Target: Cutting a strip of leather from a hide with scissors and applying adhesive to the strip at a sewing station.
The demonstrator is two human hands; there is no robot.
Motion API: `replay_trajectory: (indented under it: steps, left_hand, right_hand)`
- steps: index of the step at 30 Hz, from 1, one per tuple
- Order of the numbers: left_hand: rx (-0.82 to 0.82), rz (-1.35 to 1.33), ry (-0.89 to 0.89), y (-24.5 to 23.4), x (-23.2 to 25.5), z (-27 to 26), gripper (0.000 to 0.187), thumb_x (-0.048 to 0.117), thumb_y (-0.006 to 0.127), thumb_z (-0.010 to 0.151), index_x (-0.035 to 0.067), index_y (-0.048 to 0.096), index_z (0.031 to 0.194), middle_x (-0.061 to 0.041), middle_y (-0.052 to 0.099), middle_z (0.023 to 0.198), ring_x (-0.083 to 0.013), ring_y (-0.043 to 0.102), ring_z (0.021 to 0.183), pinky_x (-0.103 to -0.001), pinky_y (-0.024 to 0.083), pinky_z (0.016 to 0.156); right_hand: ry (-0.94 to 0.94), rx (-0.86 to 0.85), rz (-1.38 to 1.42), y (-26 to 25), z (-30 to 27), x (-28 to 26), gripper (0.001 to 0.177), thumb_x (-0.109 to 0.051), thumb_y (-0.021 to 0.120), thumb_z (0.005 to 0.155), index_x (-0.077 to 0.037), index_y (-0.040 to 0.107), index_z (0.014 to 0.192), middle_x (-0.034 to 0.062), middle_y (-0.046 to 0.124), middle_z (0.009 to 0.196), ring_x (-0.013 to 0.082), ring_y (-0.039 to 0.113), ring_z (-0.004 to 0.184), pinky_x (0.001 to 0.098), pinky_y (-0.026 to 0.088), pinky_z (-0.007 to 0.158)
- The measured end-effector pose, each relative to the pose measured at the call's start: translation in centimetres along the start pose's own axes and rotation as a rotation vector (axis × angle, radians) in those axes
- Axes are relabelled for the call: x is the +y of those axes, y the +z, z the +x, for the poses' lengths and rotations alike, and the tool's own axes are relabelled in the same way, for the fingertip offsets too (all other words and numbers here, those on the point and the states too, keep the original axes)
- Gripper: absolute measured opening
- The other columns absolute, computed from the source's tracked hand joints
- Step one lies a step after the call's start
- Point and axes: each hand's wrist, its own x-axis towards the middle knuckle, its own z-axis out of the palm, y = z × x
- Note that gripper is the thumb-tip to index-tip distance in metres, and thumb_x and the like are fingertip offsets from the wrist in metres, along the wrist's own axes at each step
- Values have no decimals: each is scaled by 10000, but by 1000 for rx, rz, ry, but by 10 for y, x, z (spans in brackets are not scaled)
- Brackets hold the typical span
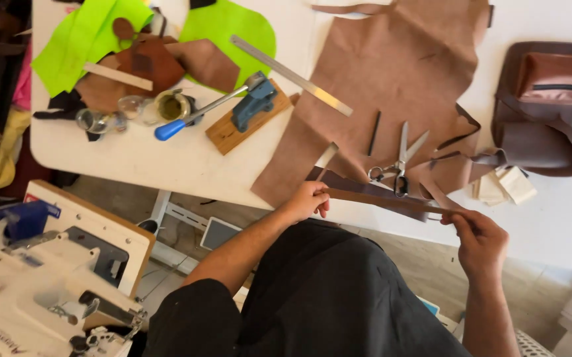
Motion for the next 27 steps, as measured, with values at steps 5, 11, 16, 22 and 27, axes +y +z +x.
replay_trajectory:
  steps: [5, 11, 16, 22, 27]
  left_hand:
    - [82, 339, -117, -25, 26, -27, 109, 121, 559, 945, 112, 643, 1012, 23, 737, 773, -117, 719, 575, -256, 469, 597]
    - [111, 824, 371, -16, 27, -37, 911, 320, 922, 672, 147, 502, 1461, -171, 427, 1523, -357, 523, 1340, -477, 446, 1073]
    - [-193, 640, 742, 24, 57, -46, 702, 359, 844, 796, 133, 572, 1403, -135, 569, 1484, -322, 565, 1359, -442, 421, 1143]
    - [-318, 543, 905, 47, 54, -35, 78, 70, 625, 941, 101, 650, 1008, -55, 725, 1102, -273, 690, 1019, -410, 479, 920]
    - [-500, 615, 596, 53, 60, -33, 151, 135, 584, 1003, 123, 662, 875, 4, 692, 771, -187, 669, 698, -308, 496, 714]
  right_hand:
    - [-378, -97, -55, 29, -4, -23, 76, 41, 668, 995, 22, 741, 1007, 130, 749, 1044, 238, 717, 1009, 344, 562, 969]
    - [-567, -256, -102, 69, -15, -52, 97, -40, 665, 954, -31, 749, 1001, 74, 773, 968, 198, 747, 887, 302, 581, 846]
    - [-618, -305, -106, 95, -21, -62, 90, -112, 674, 944, -68, 739, 988, 48, 778, 929, 193, 754, 851, 309, 583, 812]
    - [-676, -239, -106, 93, -31, -57, 100, -105, 671, 937, -50, 737, 988, 91, 739, 887, 286, 689, 735, 387, 554, 677]
    - [-284, 213, 52, 64, -58, -40, 37, -72, 718, 894, -59, 753, 899, 44, 771, 828, 159, 724, 729, 285, 562, 690]
